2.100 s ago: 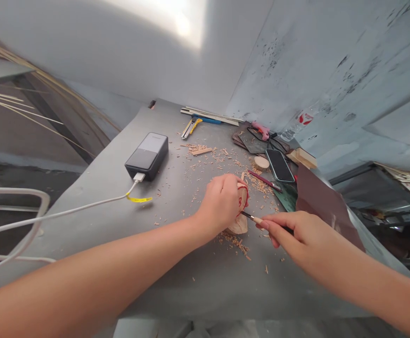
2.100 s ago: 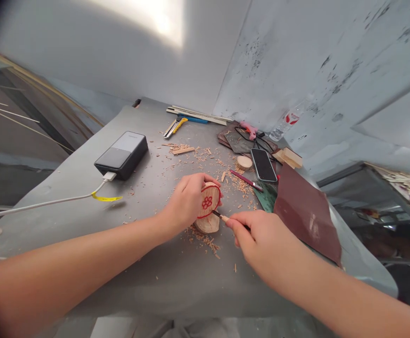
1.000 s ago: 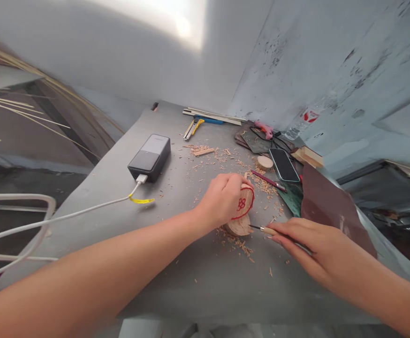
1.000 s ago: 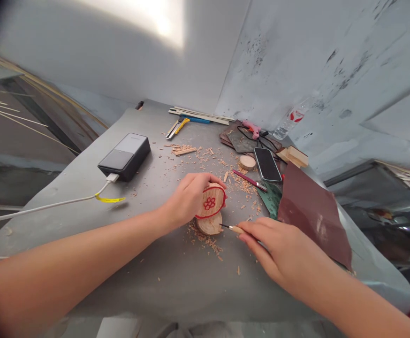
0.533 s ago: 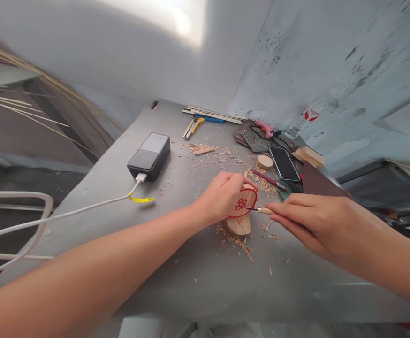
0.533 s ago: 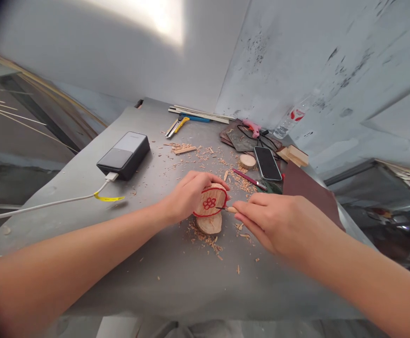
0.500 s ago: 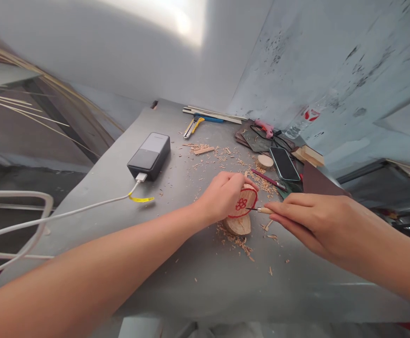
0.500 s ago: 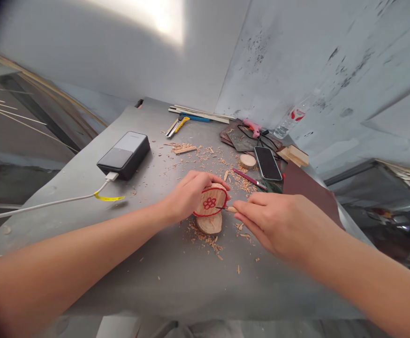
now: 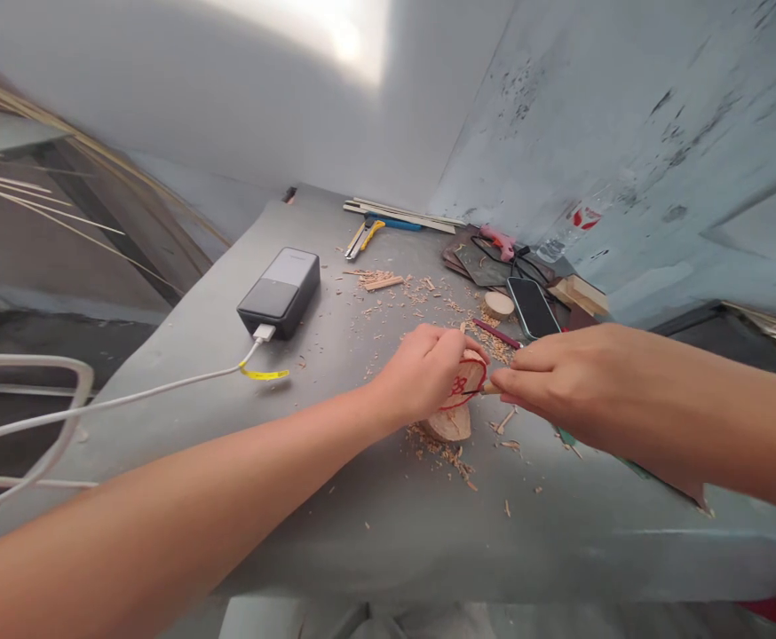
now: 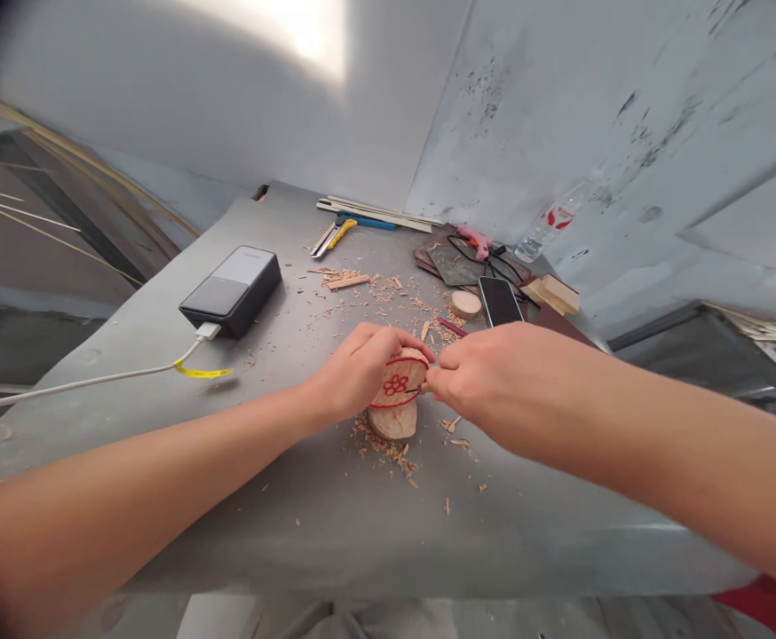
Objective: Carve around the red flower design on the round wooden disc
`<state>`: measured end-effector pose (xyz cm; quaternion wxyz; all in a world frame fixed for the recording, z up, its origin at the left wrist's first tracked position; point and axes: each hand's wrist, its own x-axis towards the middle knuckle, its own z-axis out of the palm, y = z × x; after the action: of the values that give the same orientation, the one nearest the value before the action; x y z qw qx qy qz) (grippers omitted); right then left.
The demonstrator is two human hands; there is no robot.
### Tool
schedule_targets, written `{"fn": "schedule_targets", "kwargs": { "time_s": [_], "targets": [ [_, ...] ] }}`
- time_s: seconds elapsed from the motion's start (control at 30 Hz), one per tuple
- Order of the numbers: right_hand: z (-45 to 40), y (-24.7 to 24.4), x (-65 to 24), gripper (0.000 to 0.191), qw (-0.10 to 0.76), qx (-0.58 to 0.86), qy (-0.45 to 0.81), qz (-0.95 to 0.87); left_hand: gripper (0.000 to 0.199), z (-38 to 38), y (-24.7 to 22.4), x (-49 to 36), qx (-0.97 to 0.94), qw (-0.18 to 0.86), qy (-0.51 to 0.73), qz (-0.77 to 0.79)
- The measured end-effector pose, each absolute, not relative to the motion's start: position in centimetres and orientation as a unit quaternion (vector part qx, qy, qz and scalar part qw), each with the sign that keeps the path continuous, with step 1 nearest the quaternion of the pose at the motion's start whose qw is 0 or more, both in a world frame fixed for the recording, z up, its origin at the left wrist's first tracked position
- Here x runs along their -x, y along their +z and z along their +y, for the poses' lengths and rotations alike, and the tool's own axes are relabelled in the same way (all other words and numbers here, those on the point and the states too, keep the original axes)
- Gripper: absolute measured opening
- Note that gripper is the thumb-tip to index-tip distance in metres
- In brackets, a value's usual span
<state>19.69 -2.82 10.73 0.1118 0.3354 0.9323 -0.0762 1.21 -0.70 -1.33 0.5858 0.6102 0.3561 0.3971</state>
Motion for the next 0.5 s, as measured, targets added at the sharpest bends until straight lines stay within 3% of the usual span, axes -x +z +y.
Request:
{"fn": "schedule_targets", "kwargs": {
  "time_s": [0.07,0.23,0.4,0.5],
  "targets": [
    [-1.9,11.2,-19.3,0.026,0.186,-0.303,-0.077,0.931,0.041,-0.9,-1.3,-1.3,-0.619,0.582,0.399,0.344],
    [-0.8,11.2,-18.9,0.027,0.204,-0.326,-0.1,0.918,0.04,-1.2,-1.2,-1.4,-0.633,0.572,0.406,0.329],
    [-1.2,10.6,-18.6,0.024,0.241,-0.334,-0.04,0.91,0.039,-1.2,-1.0,-1.4,-0.648,0.562,0.401,0.322],
    [-1.5,10.6,-18.4,0.026,0.186,-0.369,-0.072,0.908,0.04,-1.3,-0.9,-1.4,-0.652,0.559,0.399,0.321]
  ]
}}
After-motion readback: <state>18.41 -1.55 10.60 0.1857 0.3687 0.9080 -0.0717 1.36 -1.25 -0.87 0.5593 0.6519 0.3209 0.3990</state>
